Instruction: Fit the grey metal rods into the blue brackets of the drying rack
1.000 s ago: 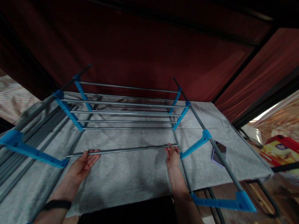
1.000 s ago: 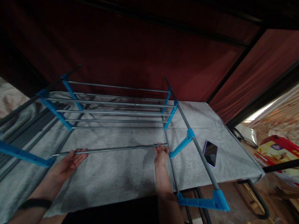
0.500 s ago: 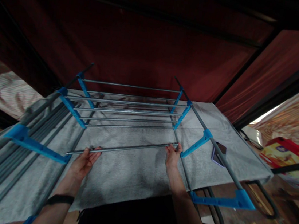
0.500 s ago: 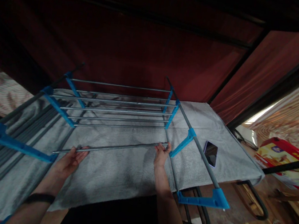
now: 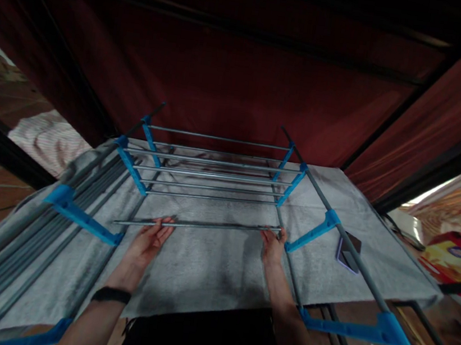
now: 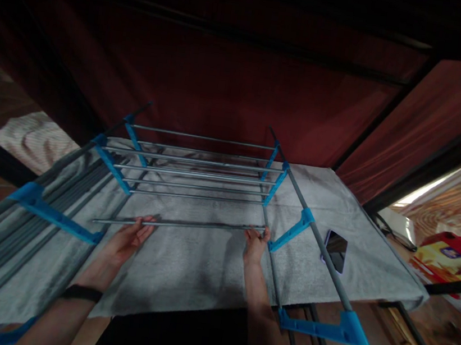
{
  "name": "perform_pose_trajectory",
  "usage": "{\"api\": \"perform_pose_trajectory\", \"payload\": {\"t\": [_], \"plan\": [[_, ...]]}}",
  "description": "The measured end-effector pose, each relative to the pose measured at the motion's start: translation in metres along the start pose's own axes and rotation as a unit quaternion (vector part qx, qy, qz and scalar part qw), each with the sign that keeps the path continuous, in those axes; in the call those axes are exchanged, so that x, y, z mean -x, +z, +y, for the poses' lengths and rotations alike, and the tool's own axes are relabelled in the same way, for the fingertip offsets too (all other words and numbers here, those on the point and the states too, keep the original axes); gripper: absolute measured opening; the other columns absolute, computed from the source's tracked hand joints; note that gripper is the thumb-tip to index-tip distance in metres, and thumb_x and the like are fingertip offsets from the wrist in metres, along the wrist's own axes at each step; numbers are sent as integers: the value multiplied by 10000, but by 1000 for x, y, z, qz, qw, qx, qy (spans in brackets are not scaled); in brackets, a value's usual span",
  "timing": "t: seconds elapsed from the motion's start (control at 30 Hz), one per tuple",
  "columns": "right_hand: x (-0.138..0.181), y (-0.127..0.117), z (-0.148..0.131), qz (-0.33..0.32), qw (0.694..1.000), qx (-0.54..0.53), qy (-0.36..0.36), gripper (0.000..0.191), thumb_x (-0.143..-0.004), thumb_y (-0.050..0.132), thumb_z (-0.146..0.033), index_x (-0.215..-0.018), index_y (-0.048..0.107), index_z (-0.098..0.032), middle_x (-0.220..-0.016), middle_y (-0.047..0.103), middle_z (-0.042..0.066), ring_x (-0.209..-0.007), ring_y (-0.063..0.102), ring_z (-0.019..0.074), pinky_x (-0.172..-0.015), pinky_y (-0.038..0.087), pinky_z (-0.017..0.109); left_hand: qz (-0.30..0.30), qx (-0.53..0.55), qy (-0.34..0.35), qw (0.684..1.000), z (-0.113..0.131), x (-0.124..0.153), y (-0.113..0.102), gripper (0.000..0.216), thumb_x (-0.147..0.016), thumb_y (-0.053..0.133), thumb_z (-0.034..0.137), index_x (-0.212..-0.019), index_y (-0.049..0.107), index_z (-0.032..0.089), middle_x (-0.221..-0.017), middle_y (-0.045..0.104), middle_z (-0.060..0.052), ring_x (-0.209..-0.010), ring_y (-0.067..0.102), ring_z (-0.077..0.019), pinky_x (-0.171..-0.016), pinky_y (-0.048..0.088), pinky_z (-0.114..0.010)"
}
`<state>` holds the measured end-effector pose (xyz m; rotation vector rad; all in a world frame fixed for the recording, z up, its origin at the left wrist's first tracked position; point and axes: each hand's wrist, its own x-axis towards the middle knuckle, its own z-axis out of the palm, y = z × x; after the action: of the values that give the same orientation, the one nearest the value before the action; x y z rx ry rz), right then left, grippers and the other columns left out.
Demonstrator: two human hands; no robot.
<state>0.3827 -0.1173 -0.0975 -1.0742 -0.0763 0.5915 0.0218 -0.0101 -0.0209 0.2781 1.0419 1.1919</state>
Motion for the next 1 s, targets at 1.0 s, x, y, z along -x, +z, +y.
{"api": "perform_pose_trajectory", "payload": {"t": [1.0], "plan": [[88, 43, 3, -204, 948, 69, 236, 517, -602, 832, -364, -1057, 602, -276, -909, 787, 33, -810, 727, 228, -768, 588, 392, -266, -326, 327, 846, -43, 74, 140, 330, -1003, 566, 461, -1222, 575, 214, -930, 743, -47, -978, 711, -221, -948, 530, -385]]}}
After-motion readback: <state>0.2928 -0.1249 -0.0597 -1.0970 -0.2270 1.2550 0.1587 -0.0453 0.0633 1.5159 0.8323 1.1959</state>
